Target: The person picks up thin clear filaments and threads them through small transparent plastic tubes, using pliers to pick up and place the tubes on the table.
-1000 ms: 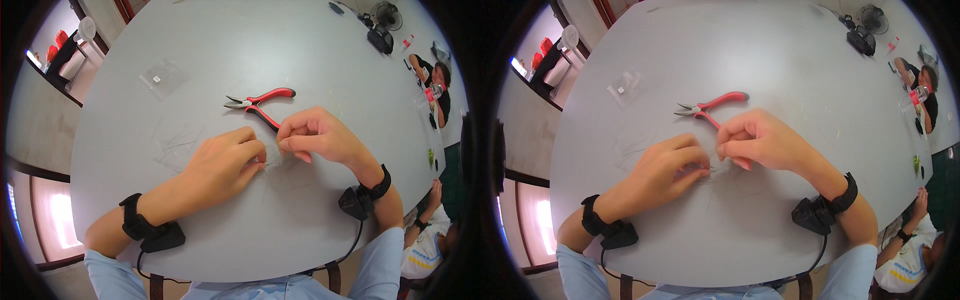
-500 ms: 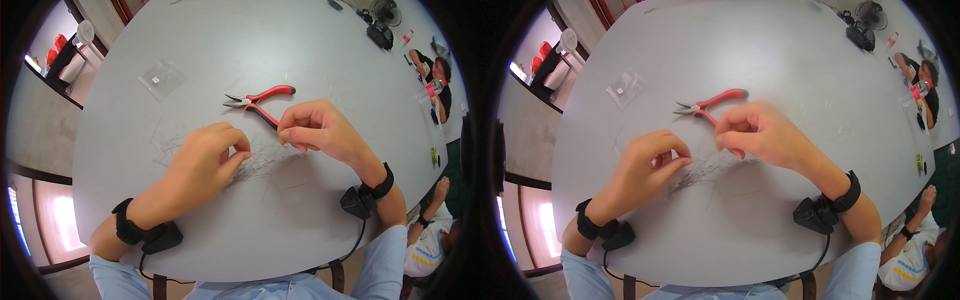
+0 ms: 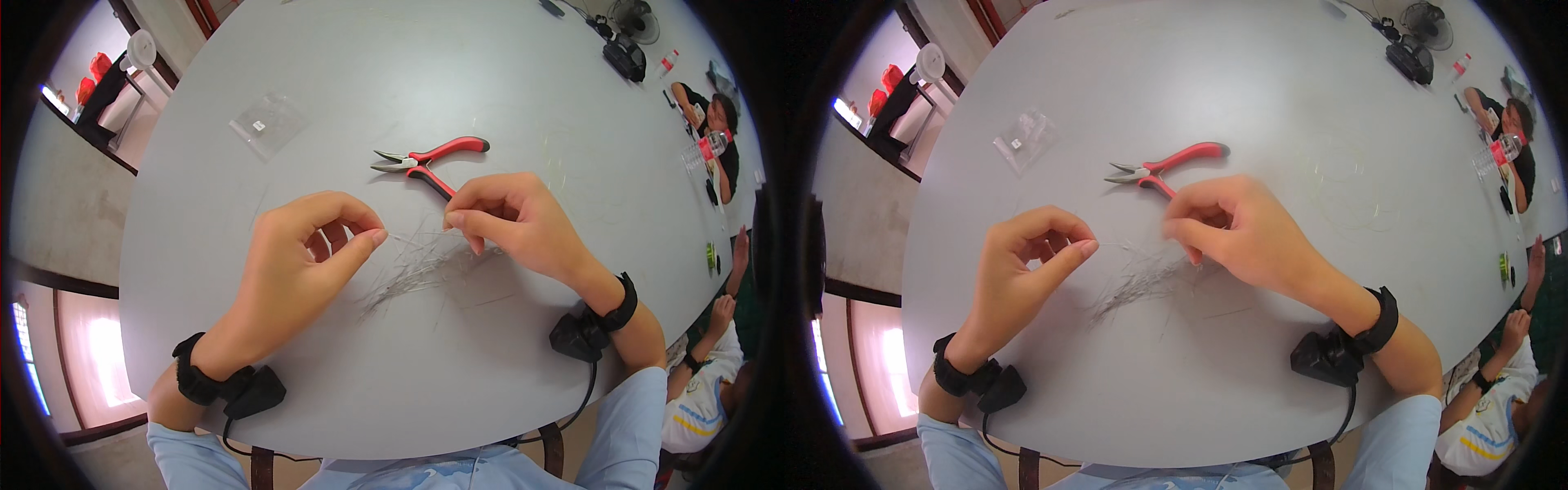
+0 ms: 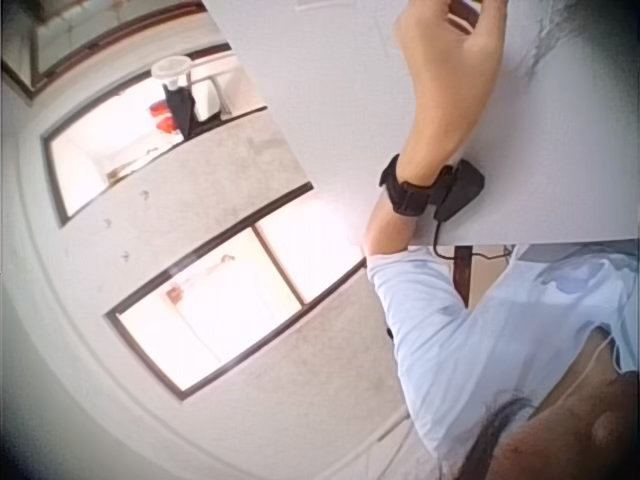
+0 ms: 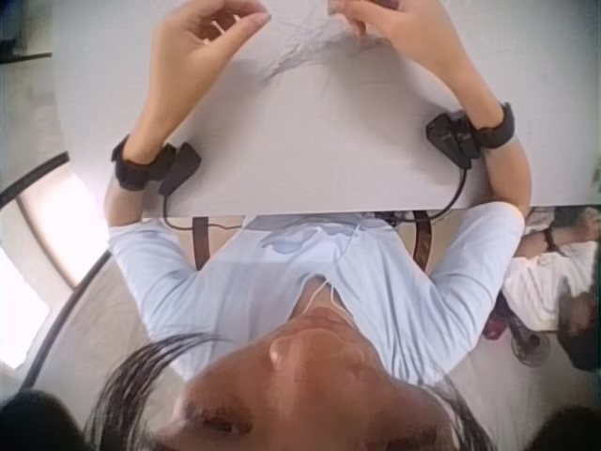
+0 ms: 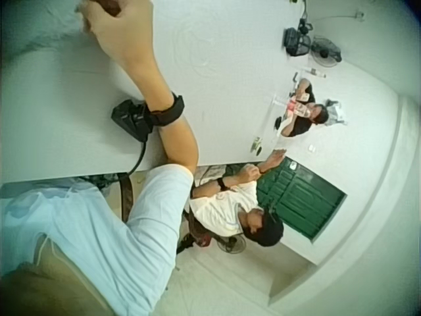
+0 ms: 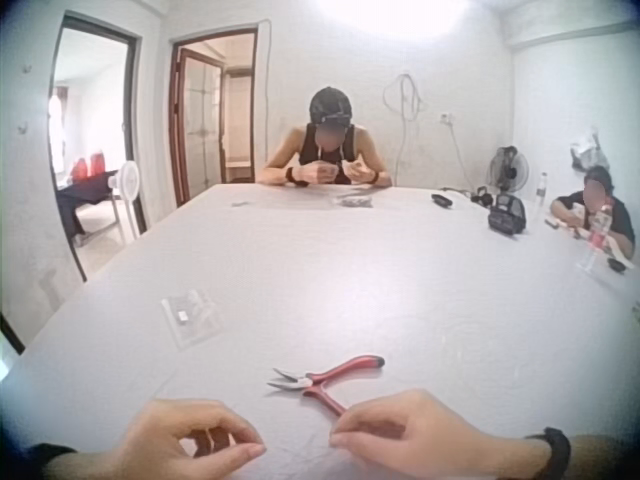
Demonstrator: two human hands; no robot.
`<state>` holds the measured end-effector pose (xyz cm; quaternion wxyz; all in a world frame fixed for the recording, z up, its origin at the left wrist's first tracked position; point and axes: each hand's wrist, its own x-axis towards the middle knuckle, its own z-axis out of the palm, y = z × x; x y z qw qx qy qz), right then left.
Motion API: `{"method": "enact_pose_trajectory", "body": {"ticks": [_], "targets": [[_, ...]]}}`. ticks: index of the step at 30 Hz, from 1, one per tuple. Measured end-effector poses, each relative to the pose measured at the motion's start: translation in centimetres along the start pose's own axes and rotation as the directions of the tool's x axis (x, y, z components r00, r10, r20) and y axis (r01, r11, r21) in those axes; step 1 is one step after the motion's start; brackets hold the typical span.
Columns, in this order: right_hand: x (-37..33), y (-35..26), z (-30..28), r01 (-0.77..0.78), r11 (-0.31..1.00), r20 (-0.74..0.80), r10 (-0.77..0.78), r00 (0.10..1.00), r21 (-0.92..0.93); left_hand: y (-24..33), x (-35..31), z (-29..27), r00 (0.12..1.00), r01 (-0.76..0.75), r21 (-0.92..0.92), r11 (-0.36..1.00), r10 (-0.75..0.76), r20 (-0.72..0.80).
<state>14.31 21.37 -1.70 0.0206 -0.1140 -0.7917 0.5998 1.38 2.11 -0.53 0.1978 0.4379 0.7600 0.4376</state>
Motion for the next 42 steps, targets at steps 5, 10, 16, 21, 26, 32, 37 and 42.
{"method": "enact_pose_trajectory", "body": {"ticks": [5,10,16,21,26,32,37,42], "targets": [[-0.2,-1.2,-0.1,-0.087,0.991,0.017,0.085,0.996,0.098,0.1,-0.1,0.0,0.999,0.033,-0.043,0.999,-0.032,0.008],[-0.3,-1.1,0.1,-0.076,0.986,0.050,0.069,0.996,0.152,-0.1,-0.2,0.0,1.000,0.012,-0.007,1.000,-0.012,-0.017],[-0.4,-1.5,0.2,-0.115,0.984,0.058,0.108,0.992,0.133,0.1,-0.3,0.1,0.993,-0.089,0.037,0.995,0.091,-0.073],[-0.4,-1.1,0.4,-0.060,0.991,0.031,0.056,0.998,0.122,0.0,-0.3,0.2,0.978,-0.157,0.072,0.985,0.165,-0.124],[-0.4,-1.2,0.2,-0.086,0.989,0.033,0.083,0.996,0.122,0.2,-0.4,0.1,0.975,-0.177,0.088,0.980,0.187,-0.118],[-0.5,-1.0,0.5,-0.029,0.989,-0.002,0.029,1.000,0.142,0.0,-0.4,0.0,0.979,-0.180,0.098,0.979,0.188,-0.077],[-0.9,-2.1,0.8,-0.090,0.983,0.032,0.085,0.996,0.162,0.8,-0.1,0.8,0.831,-0.450,0.518,0.727,0.553,-0.054],[-1.4,-1.8,1.7,-0.023,0.987,0.058,0.014,0.998,0.157,0.7,-0.5,1.4,0.808,-0.550,0.407,0.729,0.587,0.041]]}}
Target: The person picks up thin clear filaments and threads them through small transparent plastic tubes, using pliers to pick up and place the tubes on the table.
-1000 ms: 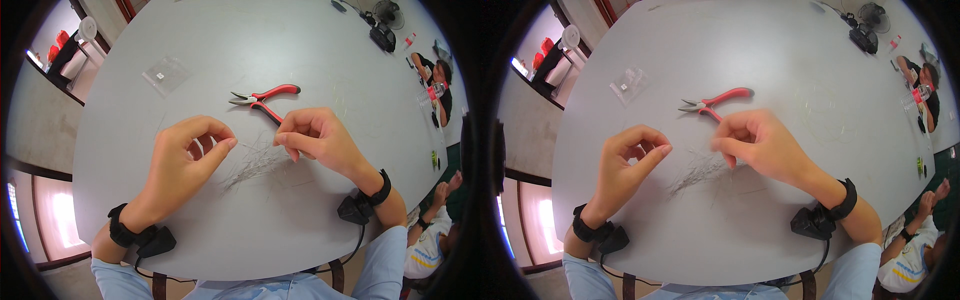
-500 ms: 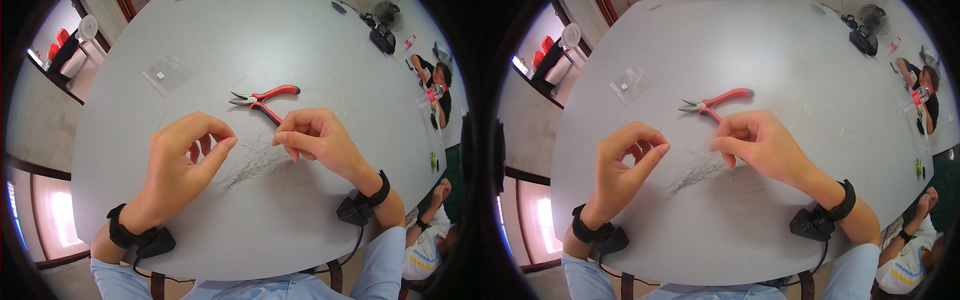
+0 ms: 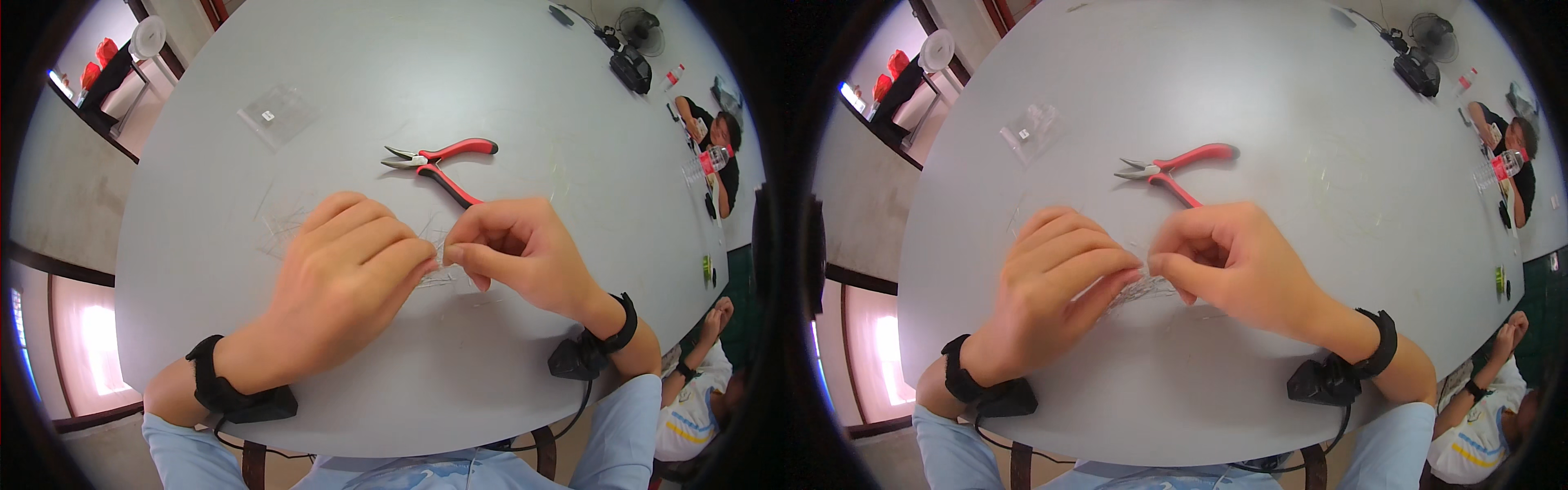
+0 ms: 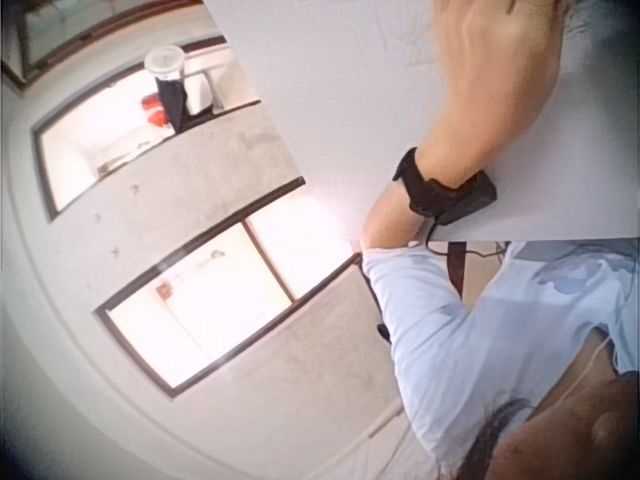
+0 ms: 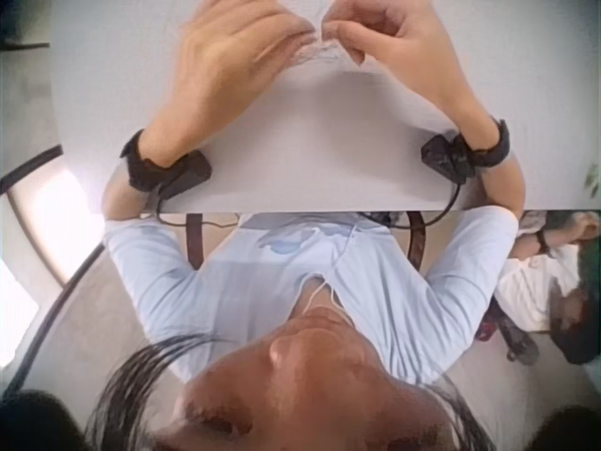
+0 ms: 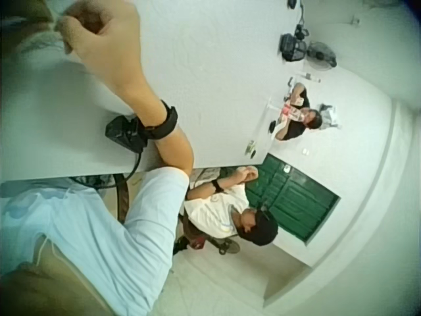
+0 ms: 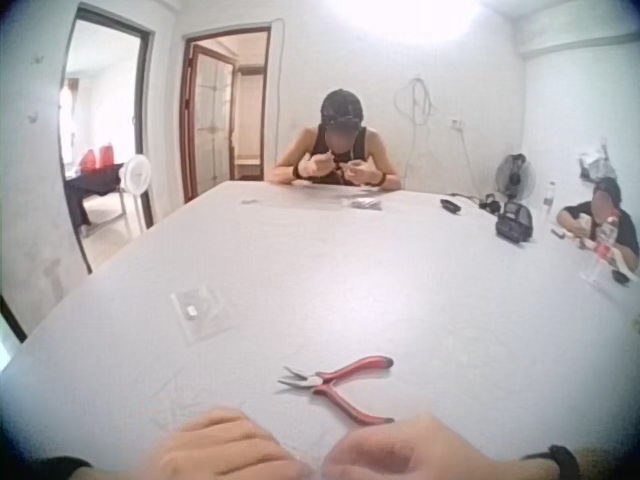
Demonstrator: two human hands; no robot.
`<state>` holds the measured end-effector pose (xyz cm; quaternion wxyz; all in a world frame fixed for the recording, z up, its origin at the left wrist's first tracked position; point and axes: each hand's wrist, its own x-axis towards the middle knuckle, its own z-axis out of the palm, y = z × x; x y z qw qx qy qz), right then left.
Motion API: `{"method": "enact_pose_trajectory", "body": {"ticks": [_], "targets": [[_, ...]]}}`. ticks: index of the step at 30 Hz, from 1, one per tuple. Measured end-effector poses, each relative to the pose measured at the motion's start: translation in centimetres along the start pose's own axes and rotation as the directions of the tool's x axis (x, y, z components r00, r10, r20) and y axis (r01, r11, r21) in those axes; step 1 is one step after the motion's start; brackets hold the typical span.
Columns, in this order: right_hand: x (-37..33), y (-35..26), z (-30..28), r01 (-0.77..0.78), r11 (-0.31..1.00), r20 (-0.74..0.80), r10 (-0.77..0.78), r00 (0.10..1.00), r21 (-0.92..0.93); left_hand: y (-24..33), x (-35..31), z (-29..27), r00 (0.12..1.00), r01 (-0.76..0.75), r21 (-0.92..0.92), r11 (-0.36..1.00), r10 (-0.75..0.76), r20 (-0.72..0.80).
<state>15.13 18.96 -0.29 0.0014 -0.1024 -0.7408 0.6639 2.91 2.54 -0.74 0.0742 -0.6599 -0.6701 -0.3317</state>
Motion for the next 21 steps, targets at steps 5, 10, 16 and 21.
{"method": "enact_pose_trajectory", "body": {"ticks": [5,10,16,21], "targets": [[-0.5,-0.8,0.6,0.002,0.997,-0.078,-0.008,0.997,-0.079,0.2,-0.5,0.2,0.972,0.236,-0.251,0.939,-0.232,0.043],[-1.3,-1.2,0.8,0.139,0.960,-0.080,-0.163,0.983,-0.244,0.2,-0.7,0.1,0.761,0.587,-0.723,0.364,-0.553,0.339],[-1.4,-0.5,1.3,0.229,0.917,-0.119,-0.280,0.953,-0.325,0.4,-0.6,0.1,0.700,0.651,-0.713,0.260,-0.569,0.431],[-1.3,-0.5,1.3,0.209,0.933,-0.129,-0.255,0.958,-0.292,0.7,-0.3,-0.3,0.660,0.693,-0.692,0.205,-0.566,0.494]]}}
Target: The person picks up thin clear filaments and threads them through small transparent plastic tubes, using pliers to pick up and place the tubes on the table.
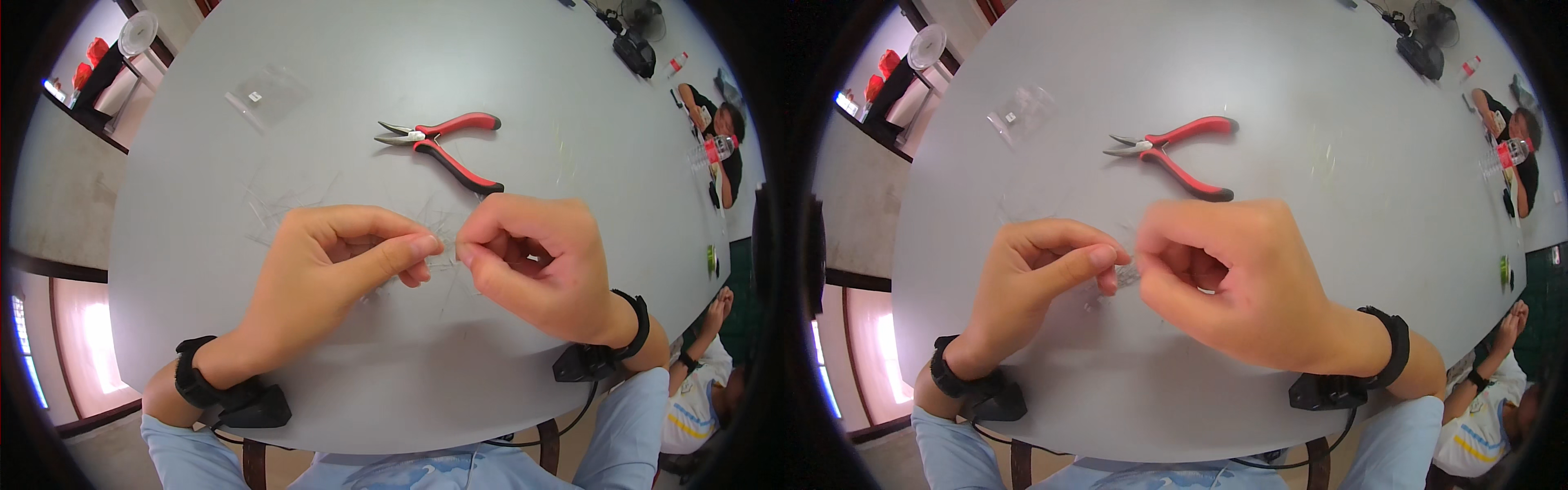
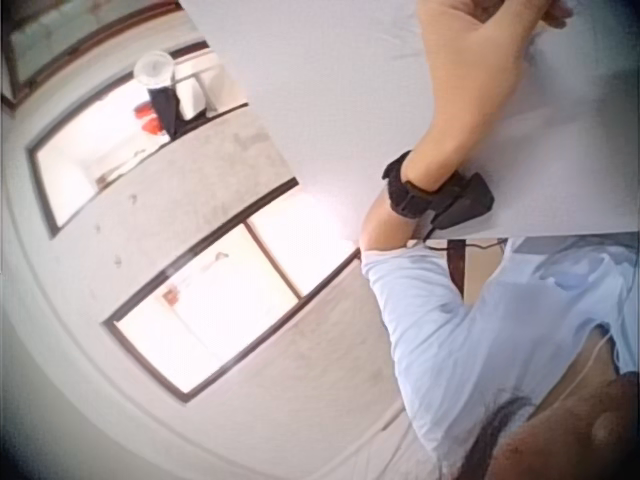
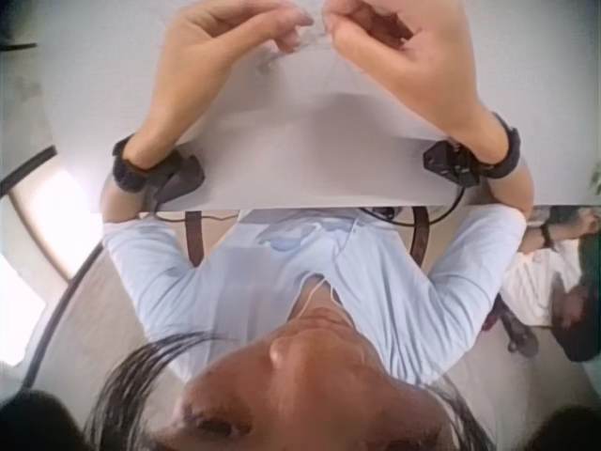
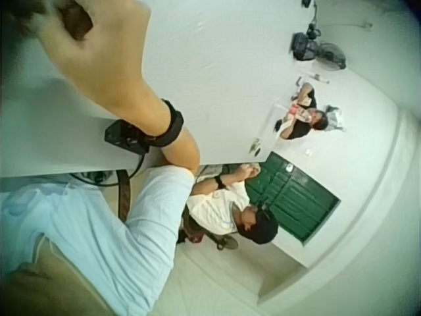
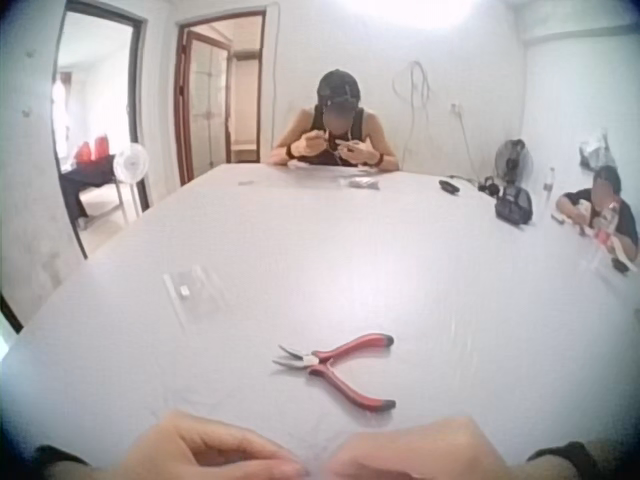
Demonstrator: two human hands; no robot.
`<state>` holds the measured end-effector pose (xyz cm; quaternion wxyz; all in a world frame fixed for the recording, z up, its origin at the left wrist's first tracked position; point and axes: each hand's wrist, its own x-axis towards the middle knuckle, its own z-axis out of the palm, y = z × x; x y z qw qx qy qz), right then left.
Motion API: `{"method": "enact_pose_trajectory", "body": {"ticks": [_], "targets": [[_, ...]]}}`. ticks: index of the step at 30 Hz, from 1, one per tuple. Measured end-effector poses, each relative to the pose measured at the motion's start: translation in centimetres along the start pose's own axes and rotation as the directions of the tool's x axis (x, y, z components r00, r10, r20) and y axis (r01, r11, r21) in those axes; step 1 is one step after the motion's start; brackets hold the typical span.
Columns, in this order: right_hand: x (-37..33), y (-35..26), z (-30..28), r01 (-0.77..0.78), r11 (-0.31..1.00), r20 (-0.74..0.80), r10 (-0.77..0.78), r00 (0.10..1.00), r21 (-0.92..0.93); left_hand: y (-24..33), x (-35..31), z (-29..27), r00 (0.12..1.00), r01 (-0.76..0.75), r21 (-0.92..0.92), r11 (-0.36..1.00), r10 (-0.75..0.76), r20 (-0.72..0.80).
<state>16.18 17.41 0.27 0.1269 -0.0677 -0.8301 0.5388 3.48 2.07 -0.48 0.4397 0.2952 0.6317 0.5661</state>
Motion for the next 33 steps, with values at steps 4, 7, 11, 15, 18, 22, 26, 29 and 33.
{"method": "enact_pose_trajectory", "body": {"ticks": [4,7,11,15,18,22,26,29,33], "targets": [[-0.16,-0.15,0.03,0.040,0.999,-0.009,-0.040,0.999,-0.035,-0.23,0.12,-0.08,0.996,0.084,-0.091,0.992,-0.080,0.046],[-0.16,0.00,0.02,0.037,0.998,0.000,-0.037,0.999,-0.048,-0.24,-0.01,0.12,0.993,0.114,-0.160,0.980,-0.108,0.050],[-0.13,-0.20,-0.48,-0.169,0.975,0.101,0.155,0.983,0.144,-0.22,-0.11,0.33,0.989,0.143,-0.216,0.966,-0.134,0.057],[0.01,0.06,-0.36,-0.281,0.900,0.137,0.248,0.959,0.333,-0.55,-0.12,0.28,0.988,0.152,-0.252,0.956,-0.140,0.065],[0.04,-0.12,-0.42,-0.298,0.886,0.151,0.261,0.954,0.354,-0.53,-0.09,0.23,0.987,0.159,-0.270,0.950,-0.147,0.065],[0.09,-0.12,-0.40,-0.320,0.864,0.162,0.278,0.947,0.388,-0.31,-0.08,0.35,0.986,0.162,-0.294,0.942,-0.146,0.074],[0.33,-0.16,-0.54,-0.387,0.822,0.210,0.327,0.921,0.418,-0.28,-0.11,0.31,0.984,0.173,-0.292,0.941,-0.152,0.093],[0.34,0.07,-0.31,-0.348,0.838,0.182,0.299,0.937,0.420,-0.31,-0.09,0.23,0.985,0.163,-0.303,0.939,-0.138,0.102],[0.19,0.06,-0.16,-0.331,0.850,0.169,0.286,0.943,0.410,-0.22,-0.12,0.25,0.987,0.147,-0.284,0.948,-0.124,0.101]]}}
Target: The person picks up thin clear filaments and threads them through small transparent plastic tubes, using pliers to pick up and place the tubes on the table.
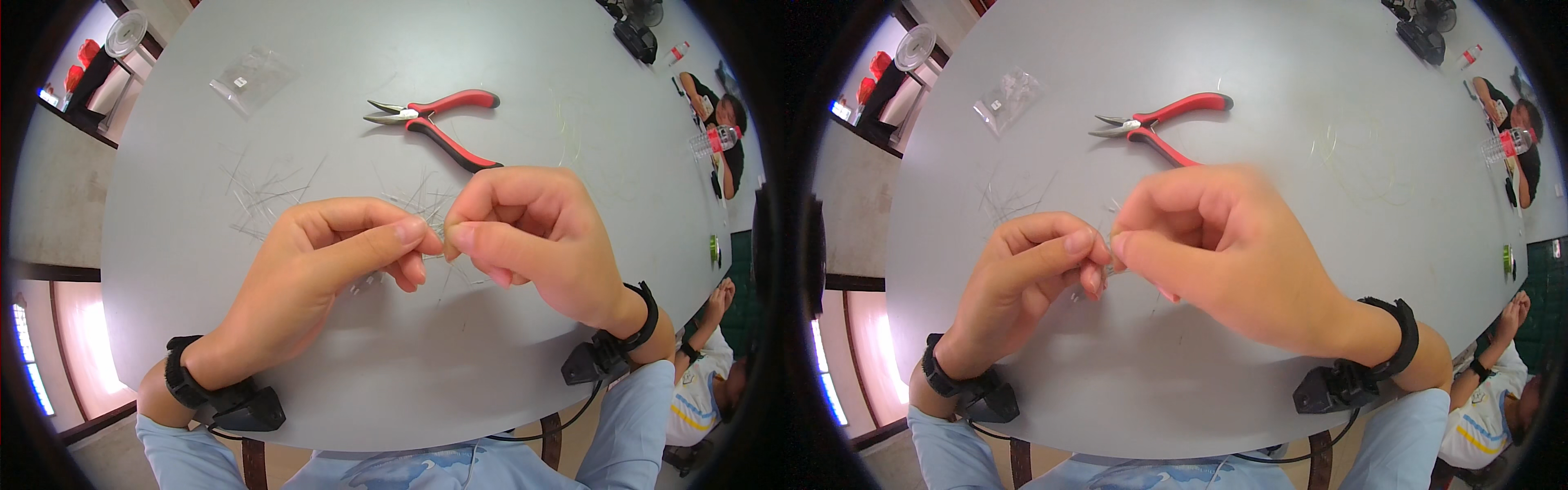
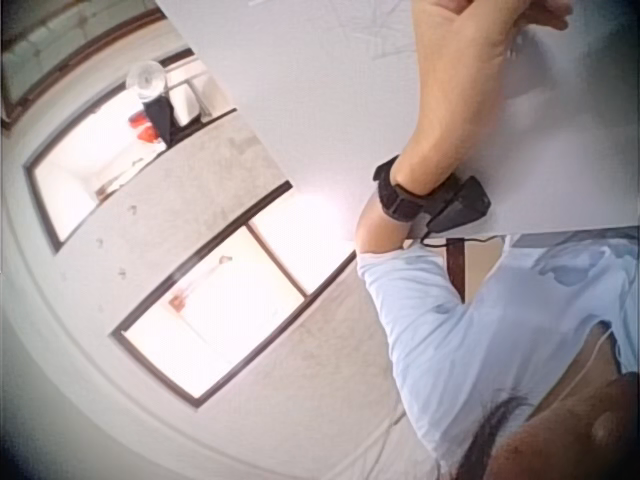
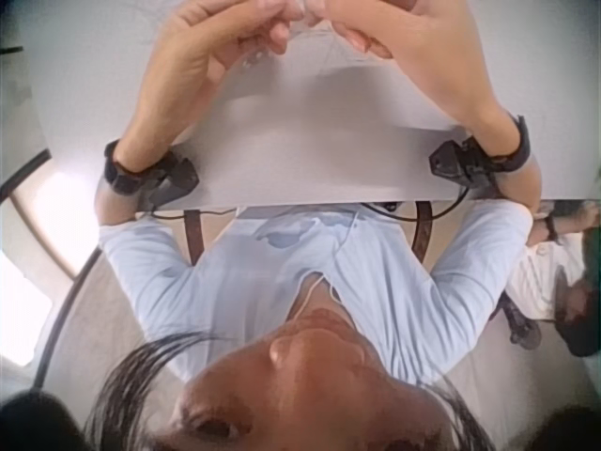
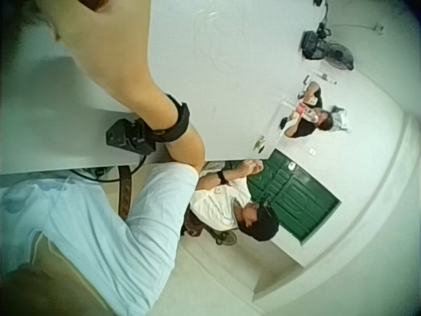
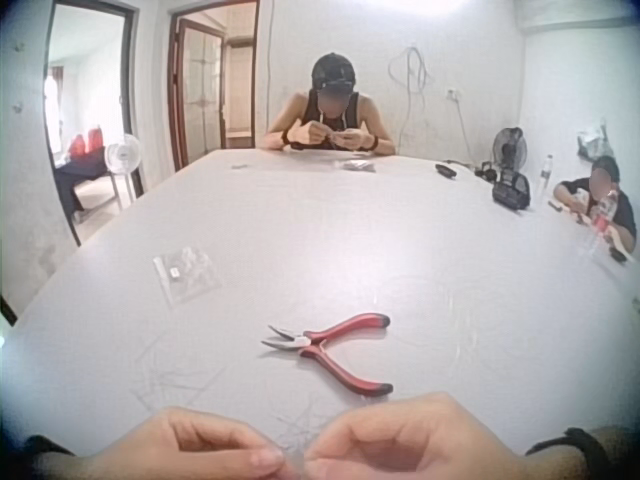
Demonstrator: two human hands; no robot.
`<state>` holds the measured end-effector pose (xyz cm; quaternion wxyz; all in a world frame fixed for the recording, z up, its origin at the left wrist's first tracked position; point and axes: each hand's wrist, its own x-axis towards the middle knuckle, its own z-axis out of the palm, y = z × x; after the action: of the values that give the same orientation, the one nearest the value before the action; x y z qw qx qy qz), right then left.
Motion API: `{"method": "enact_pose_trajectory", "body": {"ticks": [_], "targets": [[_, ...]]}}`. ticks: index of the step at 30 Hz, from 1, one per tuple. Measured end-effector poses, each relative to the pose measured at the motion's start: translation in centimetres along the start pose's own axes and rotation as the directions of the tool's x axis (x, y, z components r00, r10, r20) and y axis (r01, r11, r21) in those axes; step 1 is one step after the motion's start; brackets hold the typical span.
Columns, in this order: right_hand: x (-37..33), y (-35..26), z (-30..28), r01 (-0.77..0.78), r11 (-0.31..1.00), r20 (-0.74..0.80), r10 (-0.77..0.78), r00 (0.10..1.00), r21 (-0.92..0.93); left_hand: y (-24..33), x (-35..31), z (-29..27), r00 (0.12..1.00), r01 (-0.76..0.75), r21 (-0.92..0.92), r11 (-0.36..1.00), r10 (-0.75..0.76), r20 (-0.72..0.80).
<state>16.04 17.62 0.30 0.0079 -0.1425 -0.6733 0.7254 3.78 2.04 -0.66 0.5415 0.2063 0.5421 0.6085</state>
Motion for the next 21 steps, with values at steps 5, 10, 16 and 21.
{"method": "enact_pose_trajectory", "body": {"ticks": [5,10,16,21], "targets": [[-0.2,0.2,0.0,0.110,0.972,0.007,-0.111,0.994,-0.207,0.0,0.0,-0.1,1.000,-0.004,0.021,1.000,0.004,-0.006],[-0.2,0.7,0.0,0.387,0.753,0.064,-0.420,0.905,-0.532,0.0,0.0,0.0,1.000,-0.020,0.002,1.000,0.020,-0.001],[0.2,1.2,0.0,0.482,0.656,0.096,-0.533,0.841,-0.581,0.0,-0.1,0.1,1.000,-0.008,-0.015,1.000,0.008,-0.016],[0.2,1.7,0.0,0.465,0.735,0.036,-0.518,0.855,-0.493,0.0,-0.1,0.2,1.000,0.005,-0.016,1.000,-0.005,-0.017]]}}
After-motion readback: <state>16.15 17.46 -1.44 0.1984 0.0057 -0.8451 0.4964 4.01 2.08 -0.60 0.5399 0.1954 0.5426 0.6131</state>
